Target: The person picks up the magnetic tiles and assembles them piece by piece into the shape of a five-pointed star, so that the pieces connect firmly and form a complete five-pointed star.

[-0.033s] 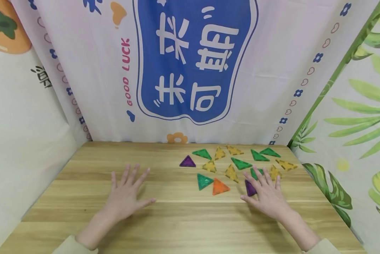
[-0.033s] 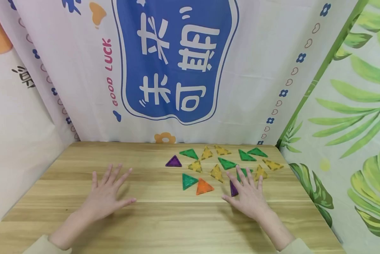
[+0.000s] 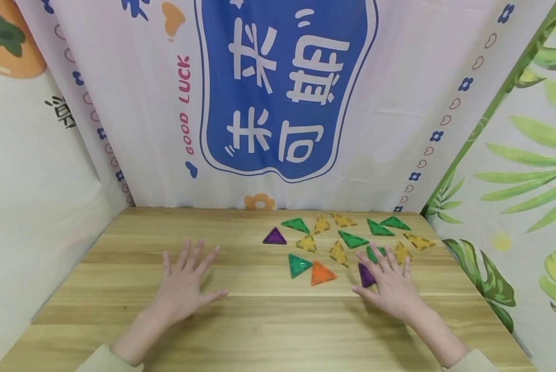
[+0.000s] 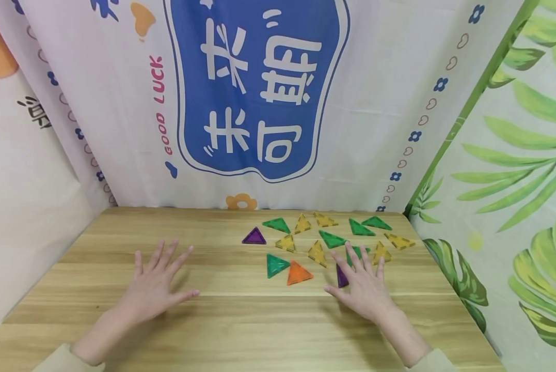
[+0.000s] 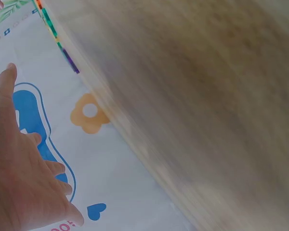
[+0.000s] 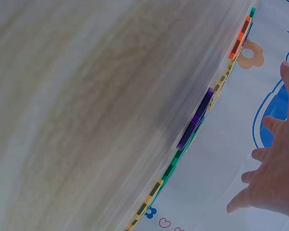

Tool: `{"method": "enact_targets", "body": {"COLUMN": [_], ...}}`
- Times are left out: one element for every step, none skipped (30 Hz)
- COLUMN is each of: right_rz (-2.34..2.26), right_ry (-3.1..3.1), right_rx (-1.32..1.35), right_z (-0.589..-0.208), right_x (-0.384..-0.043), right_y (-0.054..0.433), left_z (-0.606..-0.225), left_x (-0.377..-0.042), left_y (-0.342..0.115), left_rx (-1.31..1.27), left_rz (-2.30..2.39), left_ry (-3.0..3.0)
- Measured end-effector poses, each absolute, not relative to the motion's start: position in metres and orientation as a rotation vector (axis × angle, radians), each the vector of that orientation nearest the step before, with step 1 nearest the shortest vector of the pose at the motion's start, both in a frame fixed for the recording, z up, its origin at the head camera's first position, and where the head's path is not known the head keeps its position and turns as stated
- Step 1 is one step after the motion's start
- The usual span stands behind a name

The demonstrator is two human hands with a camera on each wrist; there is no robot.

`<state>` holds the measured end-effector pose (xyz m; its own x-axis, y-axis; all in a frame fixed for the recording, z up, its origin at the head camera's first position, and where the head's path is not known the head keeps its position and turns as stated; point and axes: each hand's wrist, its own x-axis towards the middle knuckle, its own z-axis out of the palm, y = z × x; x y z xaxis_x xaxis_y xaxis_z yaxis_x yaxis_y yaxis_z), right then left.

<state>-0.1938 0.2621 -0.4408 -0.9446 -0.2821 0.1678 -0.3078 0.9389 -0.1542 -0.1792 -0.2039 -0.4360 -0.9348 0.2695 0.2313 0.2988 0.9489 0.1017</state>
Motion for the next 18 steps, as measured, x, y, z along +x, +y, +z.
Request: {"method": "enact_targets", "body": {"right_rz": [0.268, 0.268, 0.269, 0.267, 0.263, 0.263, 0.266, 0.269, 0.27, 0.268, 0.265, 0.265, 0.263, 0.26, 0.253, 0.253, 0.26, 0.262], "right_ry": [-2.952, -2.951, -2.948, -2.944, -2.94, -2.938, -2.933, -2.931, -2.93, -2.928, -2.925, -2.919, -2.913, -2.907, -2.896, -2.881, -2.87, -2.856], "right_rx": [0.452, 0.454, 0.456, 0.458, 0.458, 0.46, 0.462, 0.464, 0.464, 0.465, 0.466, 0.469, 0.471, 0.476, 0.483, 0.493, 0.501, 0.508], "right_z": [-0.441, -0.441, -0.441, -0.441, -0.441, -0.44, -0.439, -0.438, -0.437, -0.437, -0.436, -0.435, -0.434, -0.433, -0.433, -0.431, -0.43, -0.428], "right_x": [-0.194, -0.193, -0.193, -0.193, -0.193, -0.193, -0.193, -0.194, -0.194, -0.194, -0.195, -0.196, -0.197, -0.198, -0.2, -0.202, -0.204, -0.206], "right_y": [0.262, 0.262, 0.262, 0.262, 0.263, 0.263, 0.263, 0.263, 0.263, 0.262, 0.262, 0.262, 0.261, 0.261, 0.26, 0.26, 0.259, 0.259], "left_z": [-0.436, -0.436, -0.436, -0.436, -0.436, -0.435, -0.435, -0.434, -0.433, -0.432, -0.431, -0.43, -0.429, -0.427, -0.426, -0.424, -0.422, -0.42], "left_x": [-0.179, -0.179, -0.178, -0.179, -0.179, -0.18, -0.181, -0.181, -0.182, -0.183, -0.184, -0.185, -0.185, -0.187, -0.188, -0.189, -0.191, -0.194], "left_y": [-0.204, -0.204, -0.204, -0.204, -0.204, -0.203, -0.203, -0.203, -0.202, -0.202, -0.202, -0.201, -0.201, -0.201, -0.201, -0.2, -0.2, -0.2], "left_rx": [-0.426, -0.426, -0.426, -0.426, -0.427, -0.429, -0.43, -0.431, -0.434, -0.438, -0.443, -0.446, -0.451, -0.456, -0.465, -0.473, -0.481, -0.492], "left_rz": [-0.2, -0.198, -0.198, -0.198, -0.197, -0.196, -0.194, -0.192, -0.193, -0.19, -0.188, -0.19, -0.195, -0.201, -0.197, -0.194, -0.194, -0.187], "left_ry": [-2.89, -2.89, -2.892, -2.893, -2.891, -2.89, -2.887, -2.884, -2.885, -2.883, -2.88, -2.881, -2.884, -2.882, -2.88, -2.876, -2.872, -2.87]}}
